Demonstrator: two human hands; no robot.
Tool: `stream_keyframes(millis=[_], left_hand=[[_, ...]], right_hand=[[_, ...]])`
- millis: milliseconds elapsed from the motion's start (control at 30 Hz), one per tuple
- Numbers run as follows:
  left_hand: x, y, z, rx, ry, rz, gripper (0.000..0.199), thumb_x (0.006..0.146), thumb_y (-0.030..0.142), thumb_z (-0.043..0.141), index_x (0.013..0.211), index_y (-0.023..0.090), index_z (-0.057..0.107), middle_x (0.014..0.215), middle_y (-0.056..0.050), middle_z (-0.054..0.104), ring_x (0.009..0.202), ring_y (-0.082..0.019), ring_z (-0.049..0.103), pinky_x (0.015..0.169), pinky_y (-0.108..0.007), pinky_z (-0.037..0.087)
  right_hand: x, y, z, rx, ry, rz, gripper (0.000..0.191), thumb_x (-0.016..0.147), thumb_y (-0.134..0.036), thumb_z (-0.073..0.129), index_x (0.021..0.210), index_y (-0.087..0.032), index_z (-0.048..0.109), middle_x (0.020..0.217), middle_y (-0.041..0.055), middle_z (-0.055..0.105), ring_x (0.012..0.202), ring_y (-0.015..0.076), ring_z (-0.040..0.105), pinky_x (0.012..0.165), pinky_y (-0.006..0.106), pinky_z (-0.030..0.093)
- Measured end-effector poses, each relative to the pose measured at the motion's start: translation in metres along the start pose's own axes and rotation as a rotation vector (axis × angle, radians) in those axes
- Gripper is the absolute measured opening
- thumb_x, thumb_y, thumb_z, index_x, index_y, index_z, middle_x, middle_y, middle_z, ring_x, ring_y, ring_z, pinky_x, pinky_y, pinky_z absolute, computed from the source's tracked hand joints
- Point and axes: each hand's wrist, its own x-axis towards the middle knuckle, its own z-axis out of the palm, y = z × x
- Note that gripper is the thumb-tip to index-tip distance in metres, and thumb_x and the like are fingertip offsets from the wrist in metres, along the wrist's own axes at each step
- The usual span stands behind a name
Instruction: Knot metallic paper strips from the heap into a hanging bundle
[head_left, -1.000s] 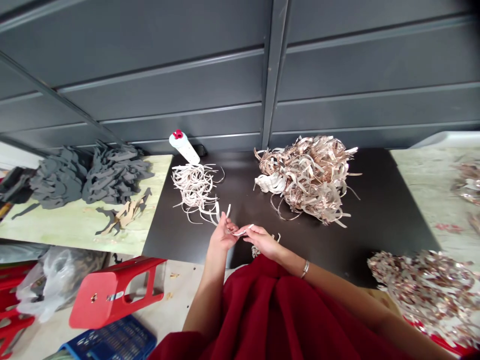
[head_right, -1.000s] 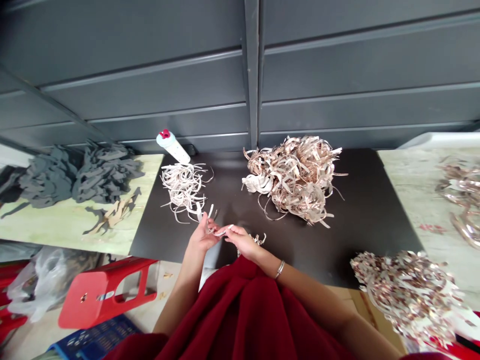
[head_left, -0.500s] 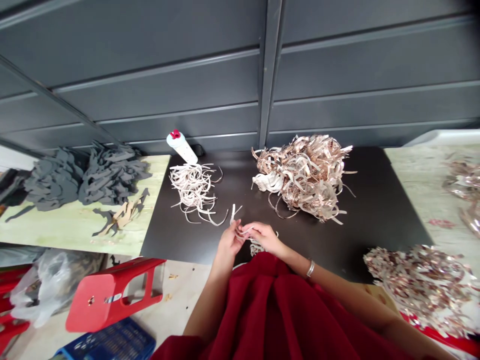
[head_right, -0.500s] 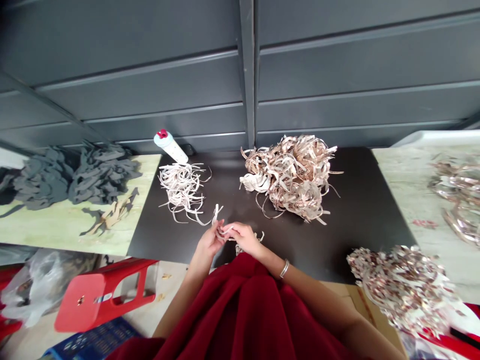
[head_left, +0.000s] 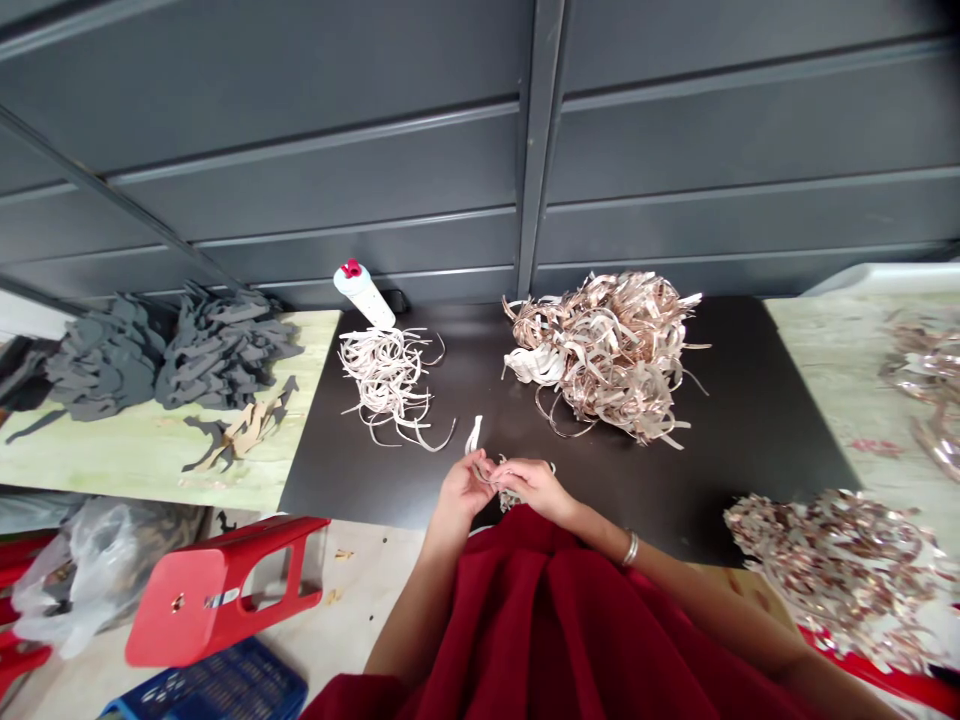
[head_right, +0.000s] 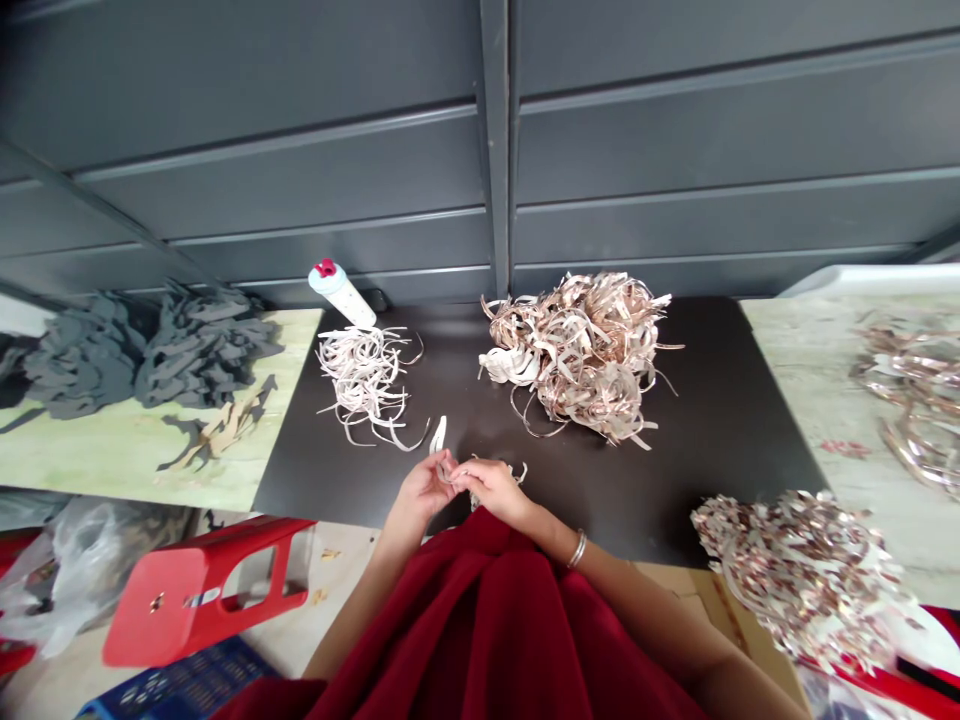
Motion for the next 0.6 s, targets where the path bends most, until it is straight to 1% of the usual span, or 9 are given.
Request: stream_keyframes(millis=[67,100,167,200,267,367,500,600], left_hand=[[-0.003,0.005,0.001,-0.04,-0.012,-0.016,0.023,0.089,0.035,0.057,0.091,0.013,0.06,0.078,-0.001,0.061,0.064,-0.011,0.058,0.06,-0.027,0.051],[-0.005,0.009,0.002,-0.063,-0.02,-0.018,0.023,0.086,0.036,0.061,0.082,0.013,0.059,0.068,0.002,0.057,0.057,-0.009,0.054,0.057,-0.025,0.049],[-0.009,0.018,0.002,-0.106,-0.042,-0.006,0.028,0.08,0.037,0.068,0.07,0.015,0.053,0.051,0.007,0.043,0.046,-0.007,0.045,0.05,-0.02,0.043],[-0.012,0.023,0.002,-0.124,-0.058,0.004,0.03,0.078,0.037,0.07,0.068,0.016,0.051,0.047,0.009,0.037,0.042,-0.006,0.04,0.047,-0.019,0.039],[-0.019,0.032,0.002,-0.148,-0.099,0.027,0.031,0.078,0.037,0.07,0.068,0.017,0.049,0.046,0.011,0.029,0.038,-0.004,0.032,0.041,-0.016,0.031],[-0.029,0.04,0.004,-0.149,-0.165,0.06,0.026,0.082,0.034,0.067,0.071,0.016,0.05,0.048,0.01,0.028,0.038,-0.004,0.028,0.038,-0.015,0.024],[-0.04,0.043,0.008,-0.109,-0.229,0.093,0.014,0.082,0.024,0.067,0.078,0.015,0.056,0.051,0.009,0.03,0.039,-0.003,0.029,0.04,-0.015,0.024],[-0.042,0.042,0.009,-0.058,-0.236,0.116,0.013,0.079,0.022,0.068,0.082,0.014,0.058,0.053,0.008,0.033,0.04,-0.003,0.031,0.041,-0.016,0.024]], right_hand=[[0.0,0.003,0.001,0.066,0.083,0.05,0.021,0.081,-0.041,0.061,0.078,-0.022,0.071,0.073,0.002,0.07,0.071,0.0173,0.064,0.075,0.031,0.051],[0.0,0.005,0.001,0.11,0.114,0.076,0.025,0.081,-0.044,0.061,0.078,-0.021,0.07,0.07,0.0019,0.068,0.067,0.0166,0.063,0.071,0.031,0.052],[0.0,0.008,0.001,0.209,0.158,0.128,0.033,0.08,-0.051,0.061,0.079,-0.019,0.067,0.067,0.0017,0.066,0.061,0.0149,0.062,0.065,0.029,0.052],[-0.001,0.01,0.0,0.259,0.172,0.152,0.036,0.079,-0.054,0.062,0.079,-0.018,0.066,0.067,0.0016,0.066,0.059,0.0141,0.061,0.063,0.029,0.052],[-0.002,0.013,-0.001,0.349,0.185,0.192,0.04,0.074,-0.058,0.065,0.078,-0.018,0.065,0.068,0.0016,0.065,0.056,0.0125,0.06,0.061,0.029,0.053],[-0.006,0.015,0.0,0.45,0.167,0.241,0.043,0.068,-0.058,0.072,0.077,-0.017,0.065,0.07,0.003,0.066,0.056,0.0121,0.06,0.059,0.028,0.053],[-0.01,0.016,0.002,0.529,0.141,0.279,0.042,0.066,-0.054,0.075,0.082,-0.016,0.066,0.078,0.0057,0.07,0.06,0.0129,0.062,0.06,0.028,0.053],[-0.01,0.018,0.002,0.54,0.146,0.292,0.041,0.067,-0.052,0.075,0.086,-0.017,0.065,0.08,0.0059,0.071,0.063,0.0134,0.063,0.063,0.029,0.054]])
